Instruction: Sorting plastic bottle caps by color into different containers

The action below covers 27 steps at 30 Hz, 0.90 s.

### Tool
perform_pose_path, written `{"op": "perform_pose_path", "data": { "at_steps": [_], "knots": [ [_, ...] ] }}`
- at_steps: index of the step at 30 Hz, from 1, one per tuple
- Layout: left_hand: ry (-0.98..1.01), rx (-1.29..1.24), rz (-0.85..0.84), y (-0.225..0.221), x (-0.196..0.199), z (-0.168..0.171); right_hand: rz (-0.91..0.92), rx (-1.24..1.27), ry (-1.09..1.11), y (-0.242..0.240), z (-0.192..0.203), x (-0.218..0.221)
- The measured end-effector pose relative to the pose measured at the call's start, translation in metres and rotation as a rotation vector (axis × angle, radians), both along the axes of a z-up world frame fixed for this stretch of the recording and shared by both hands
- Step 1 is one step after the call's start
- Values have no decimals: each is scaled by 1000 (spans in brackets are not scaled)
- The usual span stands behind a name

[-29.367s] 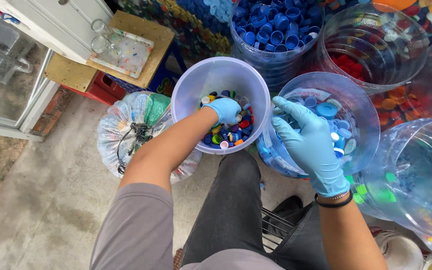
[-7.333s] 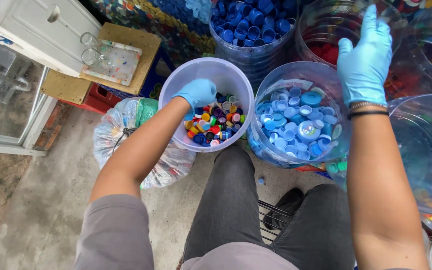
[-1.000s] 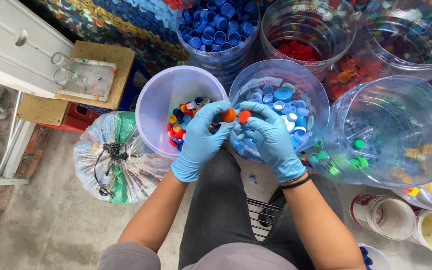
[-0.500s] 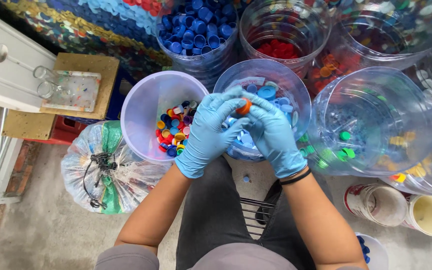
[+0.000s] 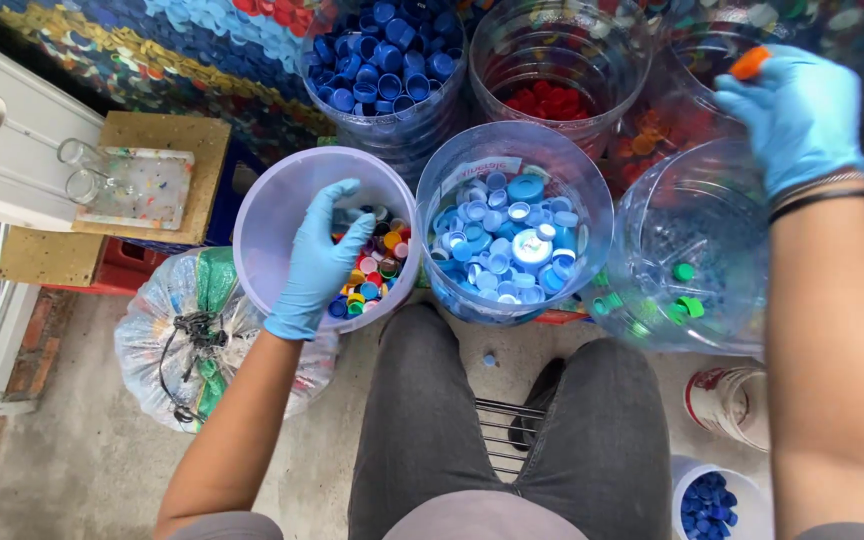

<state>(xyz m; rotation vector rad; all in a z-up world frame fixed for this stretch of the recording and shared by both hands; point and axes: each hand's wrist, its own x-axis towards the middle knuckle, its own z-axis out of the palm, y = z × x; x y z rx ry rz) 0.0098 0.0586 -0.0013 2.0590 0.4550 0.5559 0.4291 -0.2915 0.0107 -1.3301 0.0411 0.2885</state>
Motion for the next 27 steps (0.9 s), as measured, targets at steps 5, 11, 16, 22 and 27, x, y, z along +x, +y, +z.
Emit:
{"op": "perform_pose_path", "data": {
  "at_steps": [5, 11, 16, 22, 27],
  "knots": [
    [445, -149, 47, 30, -4, -6, -244, -189, 139, -56, -93, 138],
    [1005, 168, -278, 95, 0, -88, 87, -123, 29, -88, -167, 201],
    [1339, 303, -378, 108, 16, -110, 166, -207, -129, -37, -80, 68],
    [1479, 287, -471, 96, 29, -113, 273, -90, -177, 47, 77, -182],
    [1559, 409, -527, 107, 33, -145, 407, -34, -79, 80, 76, -267]
  ]
}}
